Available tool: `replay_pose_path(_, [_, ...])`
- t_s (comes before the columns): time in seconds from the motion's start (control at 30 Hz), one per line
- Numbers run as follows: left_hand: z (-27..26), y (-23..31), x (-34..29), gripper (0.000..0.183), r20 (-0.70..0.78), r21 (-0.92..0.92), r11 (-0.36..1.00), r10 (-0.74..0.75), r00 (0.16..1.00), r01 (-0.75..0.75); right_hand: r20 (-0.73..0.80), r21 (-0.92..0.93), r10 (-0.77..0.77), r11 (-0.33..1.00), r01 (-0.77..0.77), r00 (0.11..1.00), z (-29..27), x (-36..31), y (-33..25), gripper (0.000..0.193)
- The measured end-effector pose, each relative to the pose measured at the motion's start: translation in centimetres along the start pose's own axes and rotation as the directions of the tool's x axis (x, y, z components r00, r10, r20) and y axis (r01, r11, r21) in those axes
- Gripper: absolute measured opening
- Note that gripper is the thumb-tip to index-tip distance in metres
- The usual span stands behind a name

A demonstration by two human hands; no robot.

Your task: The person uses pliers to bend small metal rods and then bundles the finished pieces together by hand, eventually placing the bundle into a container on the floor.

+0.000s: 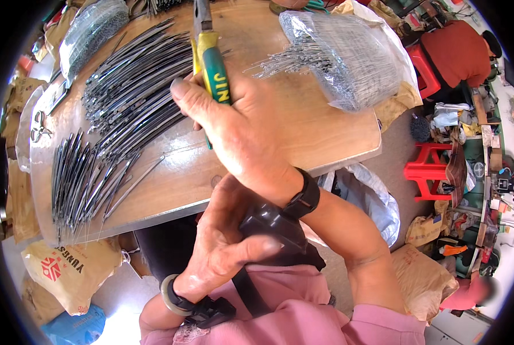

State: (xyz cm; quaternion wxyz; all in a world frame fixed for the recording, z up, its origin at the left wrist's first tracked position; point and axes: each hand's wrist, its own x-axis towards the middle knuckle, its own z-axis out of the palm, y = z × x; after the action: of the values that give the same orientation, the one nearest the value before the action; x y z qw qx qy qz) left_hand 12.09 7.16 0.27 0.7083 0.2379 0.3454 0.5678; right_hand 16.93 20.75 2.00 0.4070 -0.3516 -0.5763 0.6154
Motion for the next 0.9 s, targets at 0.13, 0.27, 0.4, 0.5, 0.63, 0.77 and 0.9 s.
replay_pose_path(0.13, [0.8,0.6,0.7,0.061,-0.12,-0.037,0.991,-0.132,0.984,0.129,0.01,-0.022,-0.173,0.985,0.174,0.985,0.9,-0.3,1.3,0.018])
replay_pose_path(0.27, [0.6,0.0,0.7,0.057,-0.098,-0.112,0.972,-0.215,0.972,0.204,0.052,0.052,-0.071,0.996,0.068,0.996,1.3,-0.7,0.9,0.02])
replay_pose_path(0.4, [0.5,-0.3,0.5,0.052,-0.086,-0.119,0.959,-0.268,0.959,0.257,0.104,0.099,0.051,0.993,-0.061,0.993,1.5,-1.1,0.6,0.02])
replay_pose_path(0.5, [0.6,-0.8,0.1,0.048,-0.1,-0.107,0.963,-0.26,0.961,0.249,0.138,0.176,0.089,0.978,-0.113,0.986,1.9,-1.4,0.3,0.022])
replay_pose_path(0.63, [0.5,-0.1,-0.3,0.045,-0.104,-0.095,0.952,-0.299,0.949,0.29,0.182,0.254,0.124,0.952,-0.169,0.975,2.1,-1.0,0.9,0.021])
replay_pose_path(0.77, [-0.4,-1.7,0.3,0.06,-0.086,-0.098,0.949,-0.308,0.947,0.3,0.221,-0.361,-0.428,0.799,0.481,0.877,2.2,-1.1,2.3,0.012])
replay_pose_path(0.9, [-0.9,-1.7,0.8,0.075,-0.057,-0.045,0.959,-0.281,0.958,0.279,0.229,-0.357,-0.386,0.821,0.446,0.894,2.3,-1.1,1.7,0.016])
